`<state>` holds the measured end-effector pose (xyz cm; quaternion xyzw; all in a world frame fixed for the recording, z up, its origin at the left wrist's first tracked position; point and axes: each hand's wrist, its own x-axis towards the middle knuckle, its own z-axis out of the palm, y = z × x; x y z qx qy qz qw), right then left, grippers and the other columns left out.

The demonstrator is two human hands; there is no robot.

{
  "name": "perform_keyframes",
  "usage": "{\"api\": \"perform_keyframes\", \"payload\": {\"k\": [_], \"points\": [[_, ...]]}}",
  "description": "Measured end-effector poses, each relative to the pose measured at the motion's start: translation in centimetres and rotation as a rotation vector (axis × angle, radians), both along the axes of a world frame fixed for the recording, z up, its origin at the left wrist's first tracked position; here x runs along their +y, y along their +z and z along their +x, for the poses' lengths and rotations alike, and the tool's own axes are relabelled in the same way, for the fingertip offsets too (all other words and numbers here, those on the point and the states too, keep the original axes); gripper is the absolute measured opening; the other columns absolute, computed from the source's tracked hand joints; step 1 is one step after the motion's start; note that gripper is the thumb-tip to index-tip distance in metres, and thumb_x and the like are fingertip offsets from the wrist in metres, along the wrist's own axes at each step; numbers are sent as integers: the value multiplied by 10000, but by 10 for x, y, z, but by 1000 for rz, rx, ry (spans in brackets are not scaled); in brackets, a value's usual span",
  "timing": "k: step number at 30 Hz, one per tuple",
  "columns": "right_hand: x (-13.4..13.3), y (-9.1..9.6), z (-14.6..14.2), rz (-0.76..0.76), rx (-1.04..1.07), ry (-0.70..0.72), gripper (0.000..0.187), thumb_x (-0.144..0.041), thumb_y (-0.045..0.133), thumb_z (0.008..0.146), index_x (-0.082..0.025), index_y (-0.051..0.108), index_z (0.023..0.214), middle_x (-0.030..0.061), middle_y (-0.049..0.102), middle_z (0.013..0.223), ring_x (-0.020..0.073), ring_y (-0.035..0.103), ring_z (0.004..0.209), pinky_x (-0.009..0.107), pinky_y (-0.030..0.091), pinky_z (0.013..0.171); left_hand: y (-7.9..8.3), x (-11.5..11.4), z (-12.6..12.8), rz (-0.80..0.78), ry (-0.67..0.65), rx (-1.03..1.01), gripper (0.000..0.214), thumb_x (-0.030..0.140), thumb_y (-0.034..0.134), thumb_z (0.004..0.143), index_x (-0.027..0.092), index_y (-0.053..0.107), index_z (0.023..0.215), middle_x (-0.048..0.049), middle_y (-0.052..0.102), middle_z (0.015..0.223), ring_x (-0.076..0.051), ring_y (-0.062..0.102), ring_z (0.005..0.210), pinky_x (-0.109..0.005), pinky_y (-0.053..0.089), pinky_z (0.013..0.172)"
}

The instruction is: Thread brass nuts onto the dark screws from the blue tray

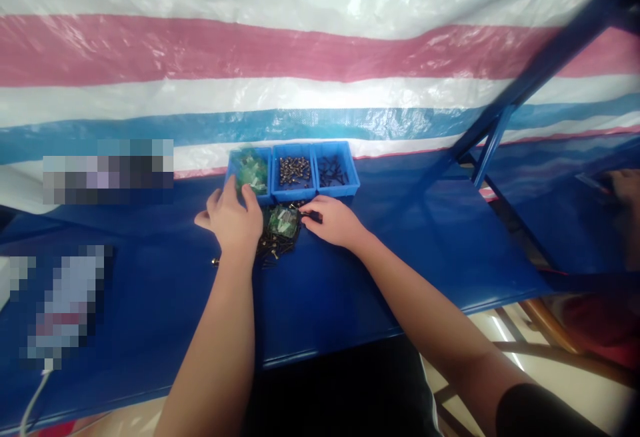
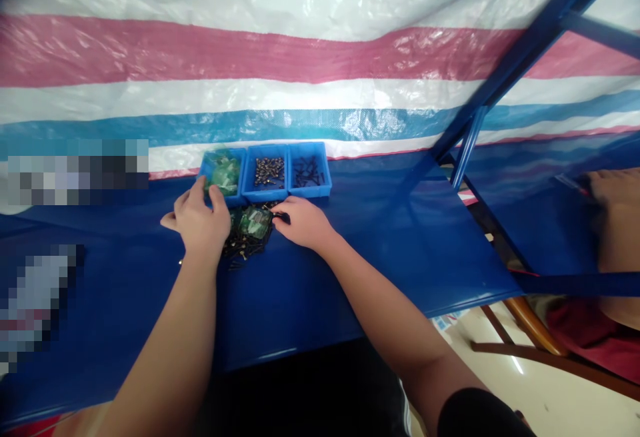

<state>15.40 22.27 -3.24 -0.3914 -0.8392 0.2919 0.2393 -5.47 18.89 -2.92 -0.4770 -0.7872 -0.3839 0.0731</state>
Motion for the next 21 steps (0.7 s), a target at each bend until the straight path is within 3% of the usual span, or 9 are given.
{"api": "perform_keyframes", "payload": {"k": [4,8,10,16,21], "points": [[-1,-2,0,21,-33,9,290,-284,609,926,-217,738,1176,73,701,1158,206,654,1009,331,509,863,2,-2,3,-65,3,-10,372,328,441,991,177,703,1208,-195,720,1156,-430,470,1357,-673,220,1047],[-1,-5,-1,51,-41,6,260,-252,581,937,-228,738,1142,64,694,1165,208,648,1039,324,508,866,4,-3,5,2,40,-21,489,277,514,935,191,562,1414,-174,677,1281,-382,489,1348,-608,276,1061],[0,-5,0,57,-36,10,231,-229,568,937,-227,739,1094,57,697,1139,204,647,1034,321,504,877,5,-3,6,25,16,8,500,250,519,924,194,558,1419,-160,659,1322,-354,483,1364,-573,278,1082],[0,-4,0,48,-38,24,229,-218,567,932,-219,724,1098,55,701,1134,207,641,1056,320,495,905,7,-4,13,-65,-2,-28,405,273,431,979,254,693,1287,-130,748,1097,-357,485,1377,-610,235,1091],[-1,-2,-1,59,-94,10,251,-244,548,948,-207,732,1114,81,696,1118,225,642,1038,329,500,847,4,-4,10,-50,-19,-3,405,357,530,945,285,670,1319,-117,607,1435,-427,415,1409,-660,252,1064]]}}
